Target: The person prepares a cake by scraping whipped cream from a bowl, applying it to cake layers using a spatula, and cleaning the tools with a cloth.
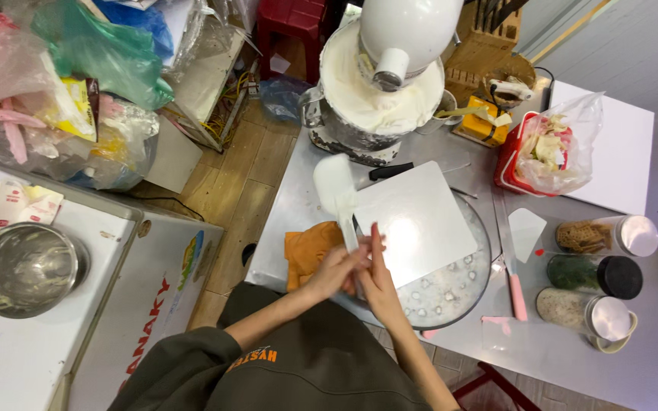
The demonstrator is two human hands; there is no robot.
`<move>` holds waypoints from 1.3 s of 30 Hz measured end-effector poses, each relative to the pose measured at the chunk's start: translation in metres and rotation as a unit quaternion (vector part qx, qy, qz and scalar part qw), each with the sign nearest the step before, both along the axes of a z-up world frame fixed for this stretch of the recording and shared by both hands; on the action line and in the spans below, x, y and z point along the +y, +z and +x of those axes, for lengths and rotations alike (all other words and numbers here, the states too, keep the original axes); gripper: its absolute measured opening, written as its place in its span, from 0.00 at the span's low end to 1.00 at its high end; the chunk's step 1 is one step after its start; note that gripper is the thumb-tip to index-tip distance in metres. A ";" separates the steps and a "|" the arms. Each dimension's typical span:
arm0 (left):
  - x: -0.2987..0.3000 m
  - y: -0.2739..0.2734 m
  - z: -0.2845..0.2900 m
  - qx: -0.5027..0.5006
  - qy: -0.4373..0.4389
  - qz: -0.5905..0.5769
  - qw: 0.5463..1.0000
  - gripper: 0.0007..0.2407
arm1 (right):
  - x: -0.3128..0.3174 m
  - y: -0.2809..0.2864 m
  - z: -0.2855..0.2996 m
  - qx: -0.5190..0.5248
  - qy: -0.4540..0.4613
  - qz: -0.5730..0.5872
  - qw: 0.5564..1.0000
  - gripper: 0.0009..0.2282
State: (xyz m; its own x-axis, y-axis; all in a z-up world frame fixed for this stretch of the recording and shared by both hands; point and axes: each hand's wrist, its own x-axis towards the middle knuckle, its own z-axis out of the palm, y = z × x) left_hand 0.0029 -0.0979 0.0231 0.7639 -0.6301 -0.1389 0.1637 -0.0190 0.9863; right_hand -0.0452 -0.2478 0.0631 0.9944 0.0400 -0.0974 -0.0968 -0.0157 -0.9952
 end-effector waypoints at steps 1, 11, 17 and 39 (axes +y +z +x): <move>0.002 0.009 0.007 0.062 0.035 -0.046 0.996 0.15 | -0.008 0.000 0.007 -0.096 0.086 -0.083 0.988 0.38; 0.066 0.053 0.069 -0.052 0.236 -0.050 0.969 0.22 | -0.208 -0.072 0.374 0.057 -0.030 0.220 0.973 0.23; 0.064 0.040 0.073 -0.009 0.293 -0.031 0.956 0.22 | -0.168 -0.056 0.497 0.097 -0.084 0.172 0.977 0.22; 0.070 0.028 0.078 0.022 0.335 -0.070 0.939 0.21 | -0.143 -0.028 0.491 0.135 -0.047 0.120 0.982 0.21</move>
